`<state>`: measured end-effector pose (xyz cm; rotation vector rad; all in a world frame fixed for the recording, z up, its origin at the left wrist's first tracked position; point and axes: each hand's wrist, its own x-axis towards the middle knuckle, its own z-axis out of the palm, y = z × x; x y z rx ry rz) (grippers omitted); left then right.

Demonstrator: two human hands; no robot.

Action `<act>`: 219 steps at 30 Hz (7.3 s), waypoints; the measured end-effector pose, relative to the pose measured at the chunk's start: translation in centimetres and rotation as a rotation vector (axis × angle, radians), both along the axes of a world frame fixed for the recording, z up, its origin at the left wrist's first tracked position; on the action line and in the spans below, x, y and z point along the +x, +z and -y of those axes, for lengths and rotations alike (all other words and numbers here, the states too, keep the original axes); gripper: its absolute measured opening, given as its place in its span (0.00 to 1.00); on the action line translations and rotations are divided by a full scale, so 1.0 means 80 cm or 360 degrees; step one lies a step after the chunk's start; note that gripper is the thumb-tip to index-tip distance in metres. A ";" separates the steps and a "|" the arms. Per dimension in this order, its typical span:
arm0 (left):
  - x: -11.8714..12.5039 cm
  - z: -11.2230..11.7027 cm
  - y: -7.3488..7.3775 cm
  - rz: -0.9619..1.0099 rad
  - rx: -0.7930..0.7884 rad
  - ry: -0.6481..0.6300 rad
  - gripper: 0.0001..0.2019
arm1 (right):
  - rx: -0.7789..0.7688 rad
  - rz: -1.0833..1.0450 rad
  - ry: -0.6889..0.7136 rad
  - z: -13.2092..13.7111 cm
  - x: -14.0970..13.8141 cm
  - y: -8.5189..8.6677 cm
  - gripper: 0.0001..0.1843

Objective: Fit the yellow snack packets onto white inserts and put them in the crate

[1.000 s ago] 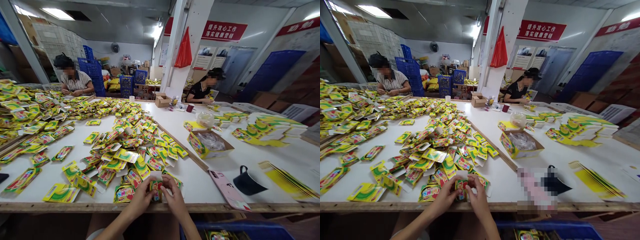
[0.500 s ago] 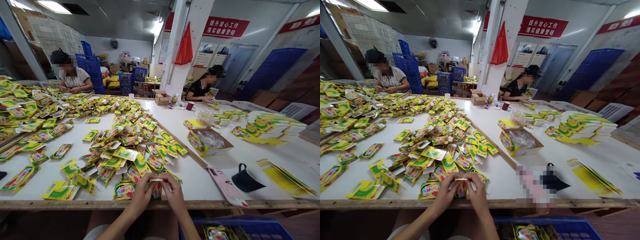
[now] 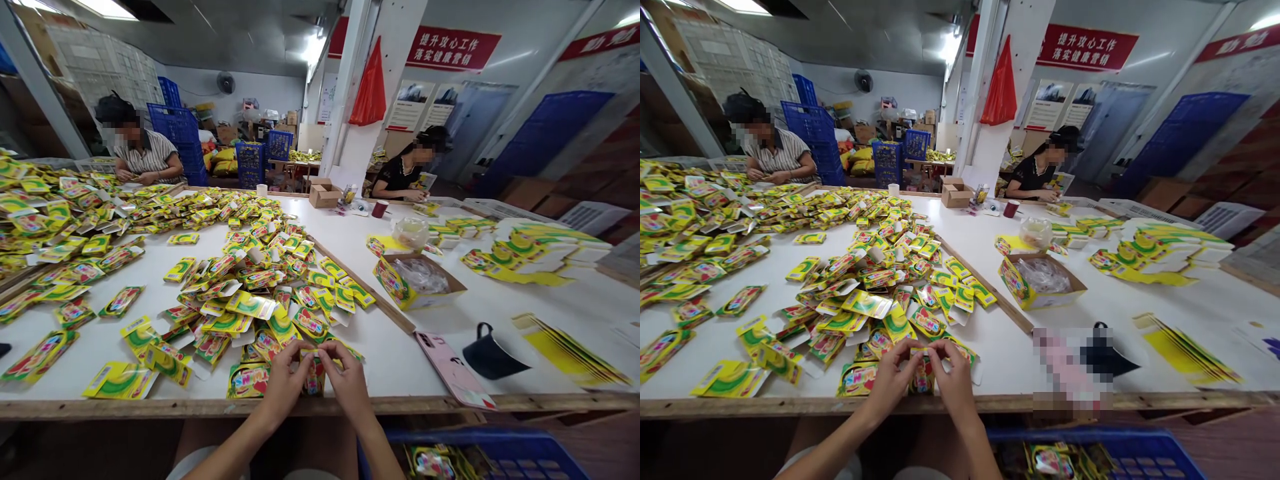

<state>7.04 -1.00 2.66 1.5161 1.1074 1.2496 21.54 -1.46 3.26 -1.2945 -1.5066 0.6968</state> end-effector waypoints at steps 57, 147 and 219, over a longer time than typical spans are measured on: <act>0.023 0.001 -0.006 0.0005 0.0011 -0.0460 0.28 | 0.0398 0.0891 -0.0146 0.019 0.048 0.006 0.33; -0.003 0.027 -0.010 -0.0231 0.0232 -0.0082 0.06 | -0.0081 0.0765 -0.0400 0.052 0.162 0.042 0.12; 0.033 -0.001 -0.007 -0.0159 0.0347 -0.0048 0.07 | -0.0073 -0.0360 0.0052 0.007 0.041 -0.023 0.12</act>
